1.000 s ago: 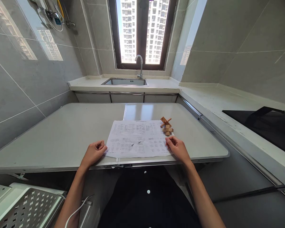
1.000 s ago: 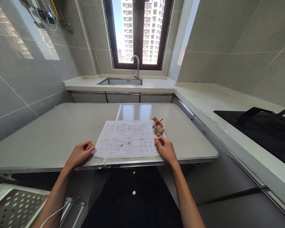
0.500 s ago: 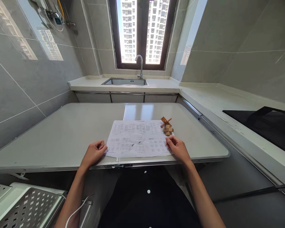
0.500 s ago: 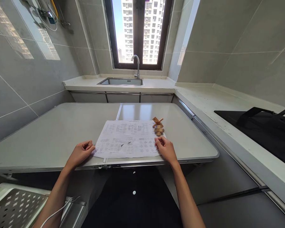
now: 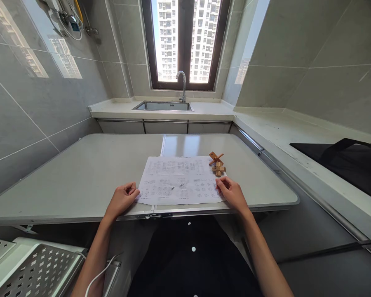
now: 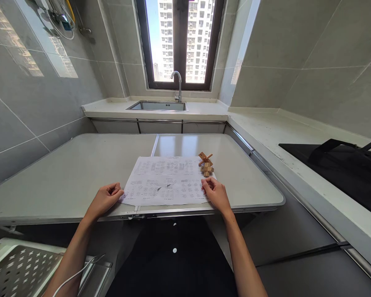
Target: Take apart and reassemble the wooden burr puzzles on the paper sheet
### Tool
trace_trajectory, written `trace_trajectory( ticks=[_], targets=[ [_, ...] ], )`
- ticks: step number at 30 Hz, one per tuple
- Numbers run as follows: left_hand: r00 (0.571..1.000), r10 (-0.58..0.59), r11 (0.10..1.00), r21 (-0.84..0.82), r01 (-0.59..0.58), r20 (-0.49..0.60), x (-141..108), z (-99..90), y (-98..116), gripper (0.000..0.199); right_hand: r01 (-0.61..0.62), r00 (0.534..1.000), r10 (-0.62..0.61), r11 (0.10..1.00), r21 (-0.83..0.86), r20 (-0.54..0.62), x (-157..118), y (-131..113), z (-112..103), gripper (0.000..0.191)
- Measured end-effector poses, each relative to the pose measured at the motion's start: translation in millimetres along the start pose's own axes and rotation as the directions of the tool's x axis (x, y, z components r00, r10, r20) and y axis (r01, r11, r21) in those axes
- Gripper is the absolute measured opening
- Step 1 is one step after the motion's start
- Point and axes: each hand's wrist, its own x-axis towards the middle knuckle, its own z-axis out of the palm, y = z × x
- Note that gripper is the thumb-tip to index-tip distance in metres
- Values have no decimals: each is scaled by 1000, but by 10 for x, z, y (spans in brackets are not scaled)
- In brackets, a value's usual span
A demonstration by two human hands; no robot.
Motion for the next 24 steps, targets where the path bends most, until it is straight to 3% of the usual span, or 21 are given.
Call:
trace_trajectory(
  ticks=[24],
  targets=[
    [1000, 2, 1000, 7, -1, -5, 7, 8, -17, 31, 11, 1000, -11, 1000, 14, 6, 3, 34, 1, 47]
  ],
)
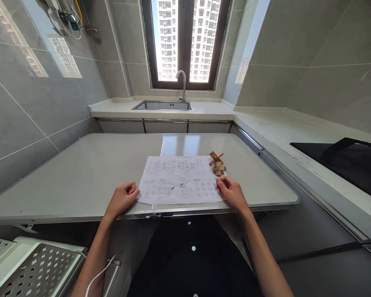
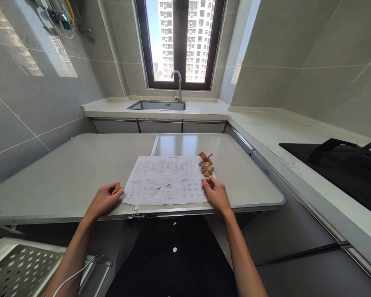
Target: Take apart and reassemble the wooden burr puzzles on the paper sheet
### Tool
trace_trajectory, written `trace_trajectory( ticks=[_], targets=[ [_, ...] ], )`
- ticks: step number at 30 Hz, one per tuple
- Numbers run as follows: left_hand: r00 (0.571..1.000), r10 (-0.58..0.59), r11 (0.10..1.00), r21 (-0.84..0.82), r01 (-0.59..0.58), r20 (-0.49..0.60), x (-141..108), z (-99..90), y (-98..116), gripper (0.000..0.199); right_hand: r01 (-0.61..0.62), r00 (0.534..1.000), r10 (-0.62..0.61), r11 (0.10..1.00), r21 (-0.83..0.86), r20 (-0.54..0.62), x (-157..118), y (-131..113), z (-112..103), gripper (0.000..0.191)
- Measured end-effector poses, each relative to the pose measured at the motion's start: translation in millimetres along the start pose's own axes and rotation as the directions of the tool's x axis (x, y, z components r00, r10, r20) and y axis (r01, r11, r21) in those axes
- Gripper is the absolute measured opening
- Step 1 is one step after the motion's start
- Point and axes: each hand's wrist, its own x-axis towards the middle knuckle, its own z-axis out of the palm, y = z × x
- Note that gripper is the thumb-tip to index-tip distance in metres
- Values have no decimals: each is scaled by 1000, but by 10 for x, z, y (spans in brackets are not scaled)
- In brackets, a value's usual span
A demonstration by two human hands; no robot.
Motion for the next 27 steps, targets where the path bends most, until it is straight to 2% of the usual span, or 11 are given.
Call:
trace_trajectory(
  ticks=[27],
  targets=[
    [1000, -5, 1000, -26, 6, 12, 3, 3, -27, 31, -13, 1000, 13, 1000, -15, 1, 3, -30, -4, 49]
  ],
)
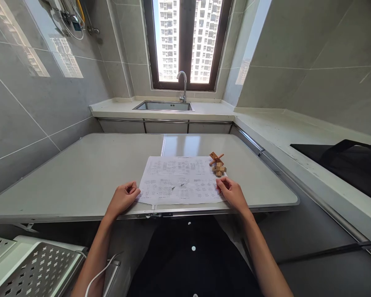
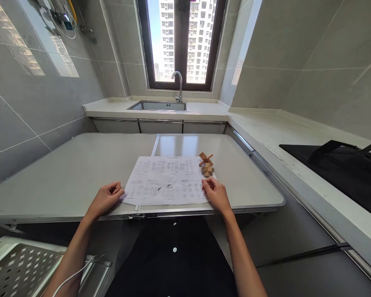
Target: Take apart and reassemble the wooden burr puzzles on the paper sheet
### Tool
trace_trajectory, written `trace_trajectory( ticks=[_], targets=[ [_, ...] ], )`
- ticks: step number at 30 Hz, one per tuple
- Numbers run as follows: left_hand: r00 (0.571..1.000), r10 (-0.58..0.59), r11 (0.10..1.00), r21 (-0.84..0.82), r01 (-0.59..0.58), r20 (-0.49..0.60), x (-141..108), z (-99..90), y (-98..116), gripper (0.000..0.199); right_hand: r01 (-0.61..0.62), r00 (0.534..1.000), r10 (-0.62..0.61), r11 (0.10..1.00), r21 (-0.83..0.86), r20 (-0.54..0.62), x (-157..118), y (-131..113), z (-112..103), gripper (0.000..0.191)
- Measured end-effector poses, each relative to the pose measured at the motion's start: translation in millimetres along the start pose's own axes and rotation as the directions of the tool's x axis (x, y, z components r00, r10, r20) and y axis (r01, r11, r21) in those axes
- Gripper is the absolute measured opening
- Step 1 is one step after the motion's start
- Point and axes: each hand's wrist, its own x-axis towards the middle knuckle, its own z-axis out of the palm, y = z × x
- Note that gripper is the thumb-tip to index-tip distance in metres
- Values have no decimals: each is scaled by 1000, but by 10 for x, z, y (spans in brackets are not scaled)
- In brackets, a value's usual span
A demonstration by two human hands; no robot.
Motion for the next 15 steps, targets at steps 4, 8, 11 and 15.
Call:
trace_trajectory(
  ticks=[4, 8, 11, 15],
  targets=[
    [1000, -3, 1000, -14, 3, 2, -2, 1, 10, 31, 3, 1000, -3, 1000, -2, 0, -1, 2, 2, 50],
    [1000, 3, 1000, -21, -3, 1, -5, 1, 16, 31, 3, 1000, -3, 1000, 11, 0, -13, -15, 4, 49],
    [1000, 3, 1000, -15, -3, 1, -6, 1, 11, 29, 0, 1000, 0, 1000, 2, 4, -17, -27, 1, 50],
    [1000, 7, 1000, -18, -7, 0, -6, -1, 5, 30, 1, 1000, -1, 1000, -30, 11, -11, -33, -2, 54]
  ],
)
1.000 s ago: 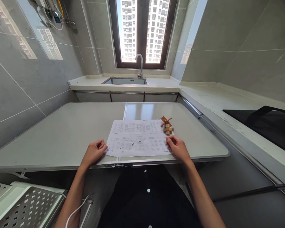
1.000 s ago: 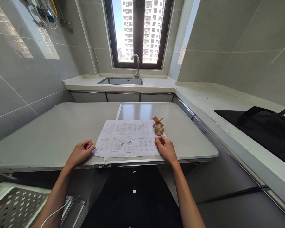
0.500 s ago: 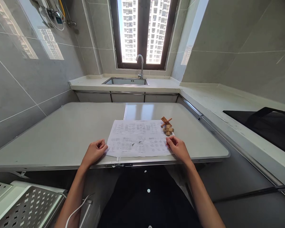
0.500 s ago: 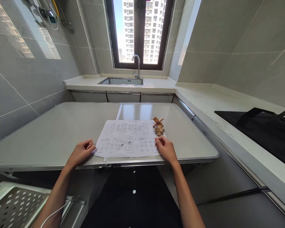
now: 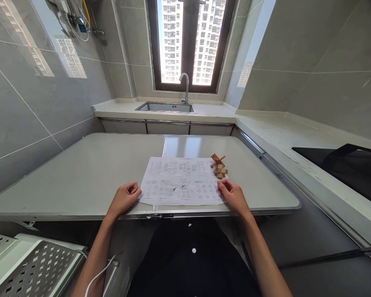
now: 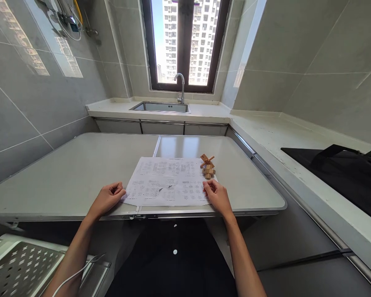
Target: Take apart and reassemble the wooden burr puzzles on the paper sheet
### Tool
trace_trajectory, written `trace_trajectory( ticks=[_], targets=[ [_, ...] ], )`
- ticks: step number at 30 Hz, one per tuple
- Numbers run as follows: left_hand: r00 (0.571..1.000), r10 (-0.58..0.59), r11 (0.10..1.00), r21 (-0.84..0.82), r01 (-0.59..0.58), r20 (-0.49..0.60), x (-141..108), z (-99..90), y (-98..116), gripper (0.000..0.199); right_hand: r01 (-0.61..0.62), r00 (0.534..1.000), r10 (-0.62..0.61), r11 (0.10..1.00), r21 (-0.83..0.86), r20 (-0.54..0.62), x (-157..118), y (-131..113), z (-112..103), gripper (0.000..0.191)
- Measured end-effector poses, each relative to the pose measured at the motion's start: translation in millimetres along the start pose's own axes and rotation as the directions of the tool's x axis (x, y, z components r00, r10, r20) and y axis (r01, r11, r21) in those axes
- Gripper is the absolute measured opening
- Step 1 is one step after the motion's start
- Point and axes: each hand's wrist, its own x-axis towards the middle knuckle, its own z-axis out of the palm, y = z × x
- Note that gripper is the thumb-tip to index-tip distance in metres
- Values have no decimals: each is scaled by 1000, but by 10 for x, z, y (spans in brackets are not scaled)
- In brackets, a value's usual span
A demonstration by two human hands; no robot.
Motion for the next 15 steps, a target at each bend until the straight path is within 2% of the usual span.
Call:
trace_trajectory(
  ticks=[9, 15],
  targets=[
    [1000, -11, 1000, -4, 11, -4, -23, -14, 11, 31, 43, 999, -43, 996, -76, -3, 69, -12, -4, 50],
    [1000, -1, 1000, -25, 1, -13, -46, -14, 8, 29, 114, 991, -126, 959, -260, -31, 406, -239, -137, 45]
  ],
)
